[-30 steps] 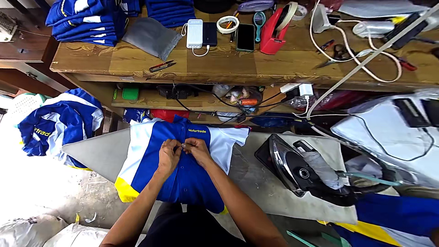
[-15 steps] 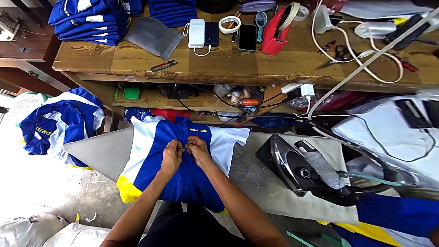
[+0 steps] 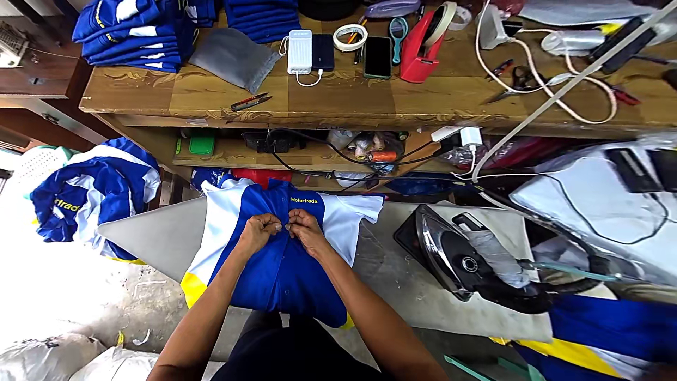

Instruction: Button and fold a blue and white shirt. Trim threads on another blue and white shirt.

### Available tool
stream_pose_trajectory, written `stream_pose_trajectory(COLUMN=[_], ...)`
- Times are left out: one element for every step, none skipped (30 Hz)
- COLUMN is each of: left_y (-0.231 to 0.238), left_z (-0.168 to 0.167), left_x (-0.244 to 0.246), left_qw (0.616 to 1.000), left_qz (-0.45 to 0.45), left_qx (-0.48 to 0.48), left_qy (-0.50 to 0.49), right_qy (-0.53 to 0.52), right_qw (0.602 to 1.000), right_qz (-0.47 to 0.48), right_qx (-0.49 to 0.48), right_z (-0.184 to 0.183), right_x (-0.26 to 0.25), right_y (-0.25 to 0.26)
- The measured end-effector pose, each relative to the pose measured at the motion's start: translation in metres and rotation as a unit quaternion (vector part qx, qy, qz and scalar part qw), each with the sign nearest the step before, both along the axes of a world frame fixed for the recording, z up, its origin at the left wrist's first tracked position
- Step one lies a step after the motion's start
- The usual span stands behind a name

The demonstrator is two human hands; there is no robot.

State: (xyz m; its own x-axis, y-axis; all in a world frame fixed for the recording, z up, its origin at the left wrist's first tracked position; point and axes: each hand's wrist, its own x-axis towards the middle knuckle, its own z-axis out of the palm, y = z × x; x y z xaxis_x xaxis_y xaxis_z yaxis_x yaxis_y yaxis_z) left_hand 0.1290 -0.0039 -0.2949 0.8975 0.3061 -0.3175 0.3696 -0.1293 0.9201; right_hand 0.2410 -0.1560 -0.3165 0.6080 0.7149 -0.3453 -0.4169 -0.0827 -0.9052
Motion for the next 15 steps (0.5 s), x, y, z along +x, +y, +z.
stream_pose_trajectory(left_y=[0.000, -0.001, -0.002, -0.003, -0.006, -0.011, -0.016, -0.021, -0.024, -0.028, -0.030, -0.032, -0.033, -0.034, -0.032], left_z=[0.002, 0.004, 0.005, 0.007, 0.010, 0.013, 0.017, 0.020, 0.021, 0.023, 0.026, 0.029, 0.030, 0.031, 0.032], left_x=[0.002, 0.003, 0.004, 0.005, 0.005, 0.006, 0.006, 0.007, 0.007, 0.006, 0.007, 0.008, 0.008, 0.008, 0.009], left_qw=[1.000, 1.000, 1.000, 0.999, 0.997, 0.993, 0.988, 0.982, 0.977, 0.970, 0.960, 0.949, 0.940, 0.936, 0.937], left_qz=[0.003, 0.002, -0.002, -0.009, -0.017, -0.025, -0.034, -0.040, -0.047, -0.056, -0.072, -0.087, -0.101, -0.110, -0.113], left_qx=[-0.012, -0.017, -0.011, 0.011, 0.047, 0.089, 0.131, 0.164, 0.189, 0.216, 0.245, 0.269, 0.286, 0.290, 0.281], left_qy=[0.008, 0.018, 0.029, 0.041, 0.055, 0.069, 0.078, 0.083, 0.089, 0.099, 0.117, 0.136, 0.154, 0.168, 0.173], right_qy=[-0.001, -0.001, 0.000, 0.002, 0.007, 0.010, 0.012, 0.011, -0.001, -0.034, -0.092, -0.161, -0.230, -0.291, -0.336], right_qw=[1.000, 1.000, 1.000, 1.000, 1.000, 1.000, 1.000, 1.000, 1.000, 0.999, 0.995, 0.981, 0.961, 0.937, 0.919], right_qz=[0.003, 0.005, 0.007, 0.005, 0.002, -0.004, -0.008, -0.009, -0.006, 0.006, 0.030, 0.063, 0.094, 0.113, 0.119], right_qx=[0.001, 0.002, 0.003, 0.004, 0.003, 0.004, 0.005, 0.006, 0.003, -0.010, -0.040, -0.083, -0.125, -0.155, -0.167], right_z=[0.000, -0.001, -0.001, -0.001, -0.001, -0.001, -0.001, -0.001, -0.001, 0.000, 0.003, 0.009, 0.014, 0.018, 0.021], right_x=[0.001, 0.001, 0.002, 0.002, 0.002, 0.001, 0.001, 0.001, 0.000, 0.000, 0.000, 0.000, -0.002, -0.006, -0.009], right_y=[0.000, -0.001, -0.001, 0.000, 0.000, 0.001, 0.001, 0.001, 0.000, -0.001, -0.001, -0.001, 0.000, 0.002, 0.004])
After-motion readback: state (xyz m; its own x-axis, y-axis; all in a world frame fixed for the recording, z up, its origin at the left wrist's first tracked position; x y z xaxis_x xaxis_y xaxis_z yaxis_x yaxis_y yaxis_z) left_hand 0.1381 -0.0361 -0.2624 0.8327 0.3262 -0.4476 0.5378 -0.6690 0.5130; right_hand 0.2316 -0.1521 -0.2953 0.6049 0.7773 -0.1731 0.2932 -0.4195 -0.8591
